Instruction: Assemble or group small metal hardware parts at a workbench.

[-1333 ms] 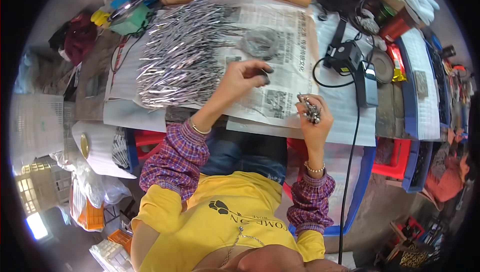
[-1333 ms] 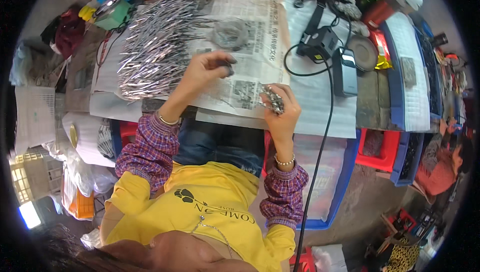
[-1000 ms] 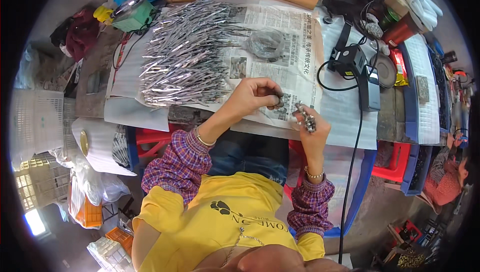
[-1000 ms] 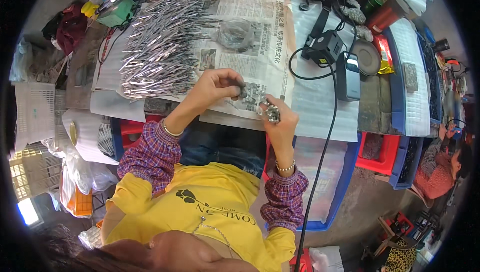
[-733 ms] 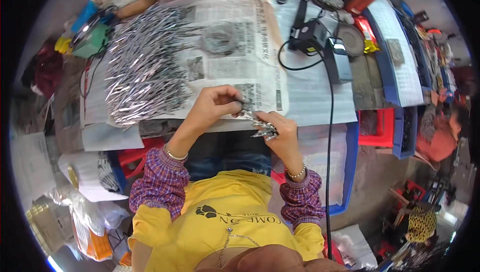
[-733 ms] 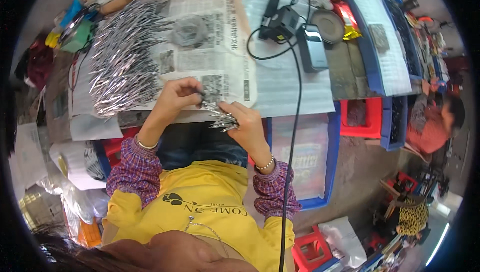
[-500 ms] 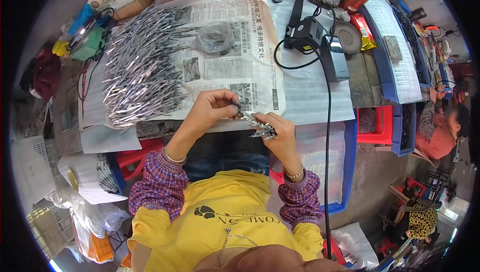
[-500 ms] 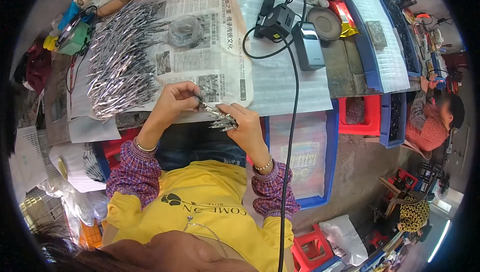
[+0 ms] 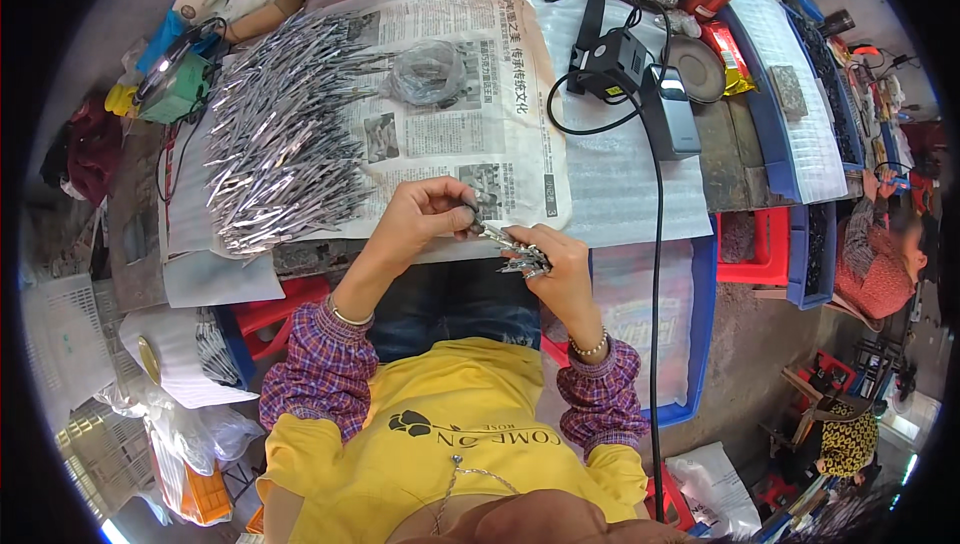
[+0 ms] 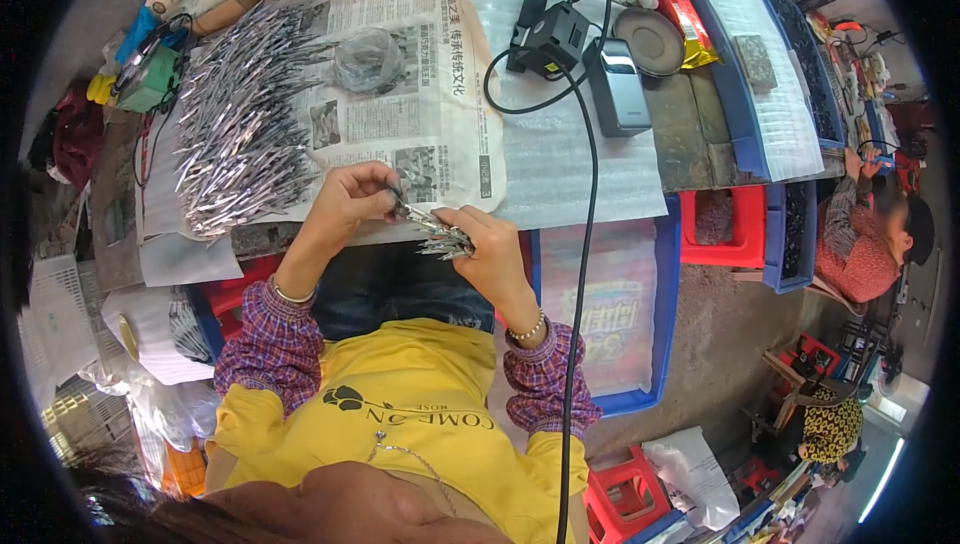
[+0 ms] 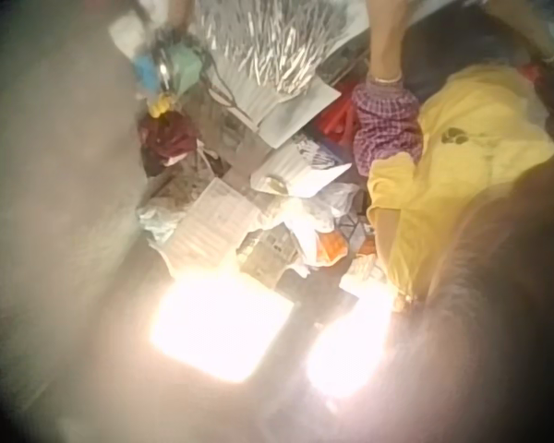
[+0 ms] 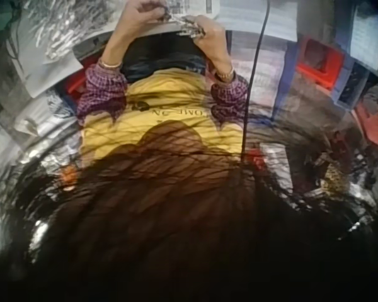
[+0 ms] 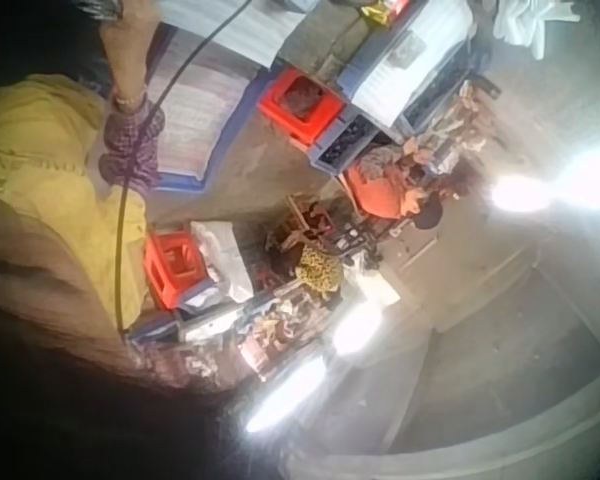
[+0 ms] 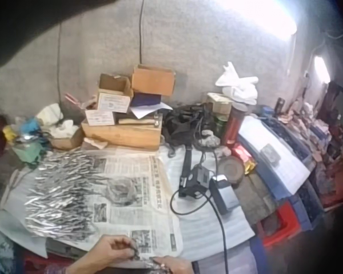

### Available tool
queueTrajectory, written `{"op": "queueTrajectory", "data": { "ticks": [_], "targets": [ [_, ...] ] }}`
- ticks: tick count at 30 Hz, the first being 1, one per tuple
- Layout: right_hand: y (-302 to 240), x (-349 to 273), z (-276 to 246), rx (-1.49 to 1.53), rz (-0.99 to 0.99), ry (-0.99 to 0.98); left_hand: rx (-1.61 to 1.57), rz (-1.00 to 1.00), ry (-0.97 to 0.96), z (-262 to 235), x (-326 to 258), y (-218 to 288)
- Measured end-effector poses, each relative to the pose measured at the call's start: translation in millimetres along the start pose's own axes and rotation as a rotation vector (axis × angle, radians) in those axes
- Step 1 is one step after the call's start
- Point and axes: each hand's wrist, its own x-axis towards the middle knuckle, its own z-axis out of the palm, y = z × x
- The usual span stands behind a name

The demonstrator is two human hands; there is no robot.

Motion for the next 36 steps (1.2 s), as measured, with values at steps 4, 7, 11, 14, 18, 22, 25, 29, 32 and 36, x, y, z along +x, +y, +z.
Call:
{"op": "queueTrajectory", "data": {
  "ticks": [4,7,11,14,18,22,25,29,32,36],
  "targets": [
    [0.5,-2.3,-2.5,0.020,0.002,0.019,0.024,-0.010,0.001,4.5,2.5,-2.5],
    [-0.1,-1.7,0.5,0.047,-0.009,0.030,0.012,-0.027,0.010,3.8,0.1,-4.0],
    [-0.4,-3.6,3.4,-0.030,-0.004,0.033,0.135,0.023,0.117,9.3,-2.3,-8.1],
    [0.9,-5.4,7.9,-0.047,0.009,0.070,0.280,0.141,0.200,18.7,-3.4,-13.8],
    [-0.3,-4.4,10.0,-0.018,0.069,0.110,0.384,0.245,0.200,21.5,-5.1,-17.5],
    [3.3,-6.1,8.1,0.077,0.120,0.109,0.138,0.128,0.143,18.0,-2.8,-9.5],
    [0.5,-6.0,4.1,0.094,0.161,0.094,-0.006,0.043,0.156,11.0,-1.4,-10.7],
    [1.7,-5.7,6.7,0.086,0.118,0.072,0.129,0.036,0.018,7.7,-2.8,-15.4],
    [1.0,-4.8,10.0,0.052,0.060,0.066,0.118,0.050,-0.003,4.5,-7.0,-19.3],
    [1.9,-9.1,4.5,0.063,0.168,0.023,0.107,0.053,-0.037,10.2,-2.9,-18.6]
  ]
}}
